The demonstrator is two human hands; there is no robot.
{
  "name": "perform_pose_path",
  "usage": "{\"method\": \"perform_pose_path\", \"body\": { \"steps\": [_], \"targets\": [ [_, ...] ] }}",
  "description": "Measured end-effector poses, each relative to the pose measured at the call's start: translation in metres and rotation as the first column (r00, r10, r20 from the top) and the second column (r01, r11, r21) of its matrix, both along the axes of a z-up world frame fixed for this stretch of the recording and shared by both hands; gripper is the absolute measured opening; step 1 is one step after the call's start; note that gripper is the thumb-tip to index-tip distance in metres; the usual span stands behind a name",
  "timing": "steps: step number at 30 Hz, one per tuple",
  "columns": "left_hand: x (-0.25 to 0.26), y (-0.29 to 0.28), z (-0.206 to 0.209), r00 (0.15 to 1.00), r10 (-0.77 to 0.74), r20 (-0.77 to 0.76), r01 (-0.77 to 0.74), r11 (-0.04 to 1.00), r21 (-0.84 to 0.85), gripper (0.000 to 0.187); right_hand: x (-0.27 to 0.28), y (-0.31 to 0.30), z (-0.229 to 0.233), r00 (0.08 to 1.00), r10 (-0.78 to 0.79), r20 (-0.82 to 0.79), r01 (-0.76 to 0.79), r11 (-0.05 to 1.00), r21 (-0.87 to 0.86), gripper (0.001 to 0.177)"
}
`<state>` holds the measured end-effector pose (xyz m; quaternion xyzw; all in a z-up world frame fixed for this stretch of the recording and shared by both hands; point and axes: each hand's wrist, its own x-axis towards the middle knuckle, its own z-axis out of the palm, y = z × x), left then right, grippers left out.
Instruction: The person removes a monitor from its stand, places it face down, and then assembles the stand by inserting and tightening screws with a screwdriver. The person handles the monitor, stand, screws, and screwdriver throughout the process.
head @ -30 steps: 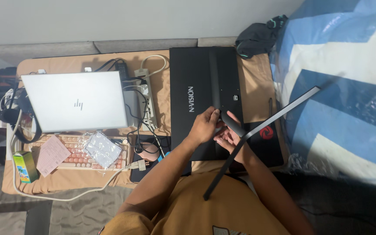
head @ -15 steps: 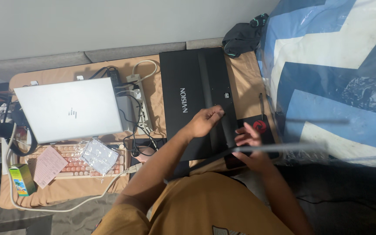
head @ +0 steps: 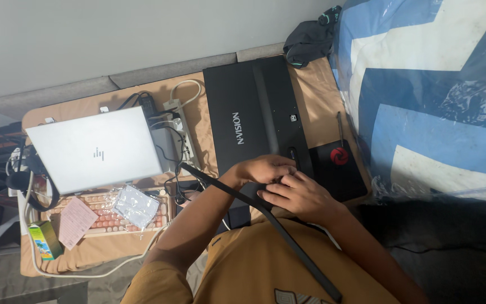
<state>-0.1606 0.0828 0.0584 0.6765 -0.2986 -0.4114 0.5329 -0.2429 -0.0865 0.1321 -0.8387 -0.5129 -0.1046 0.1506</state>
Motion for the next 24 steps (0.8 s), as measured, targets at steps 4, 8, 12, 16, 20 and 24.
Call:
{"method": "perform_pose_path", "body": {
  "steps": [4,8,12,16,20,24],
  "targets": [
    [0.001,-0.002,-0.024,0.959,-0.003,-0.284,-0.032,0.993,-0.118,0.03,0.013,-0.001,-0.013,0.987,0.047,-0.153,-0.048,0.999,-0.005,0.031],
    [0.009,-0.001,-0.048,0.953,0.073,-0.292,-0.098,0.993,-0.072,0.028,0.025,-0.002,-0.027,0.944,0.044,-0.328,-0.042,0.999,0.015,0.032],
    [0.018,-0.01,-0.061,0.902,0.078,-0.425,-0.144,0.982,-0.125,0.029,0.035,0.001,-0.037,0.966,0.088,-0.243,-0.047,0.984,0.169,0.027],
    [0.011,-0.001,-0.059,0.824,0.257,-0.505,-0.332,0.941,-0.062,0.03,0.05,0.002,-0.042,0.949,0.1,-0.3,0.006,0.942,0.334,0.028],
    [0.004,0.007,-0.051,0.814,0.448,-0.37,-0.432,0.892,0.131,0.038,0.073,-0.007,-0.048,0.928,0.065,-0.367,0.061,0.944,0.323,0.034],
    [-0.011,0.02,-0.039,0.782,0.513,-0.355,-0.559,0.828,-0.036,0.052,0.097,-0.013,-0.06,0.897,-0.011,-0.442,0.153,0.945,0.288,0.036]
  ]
}}
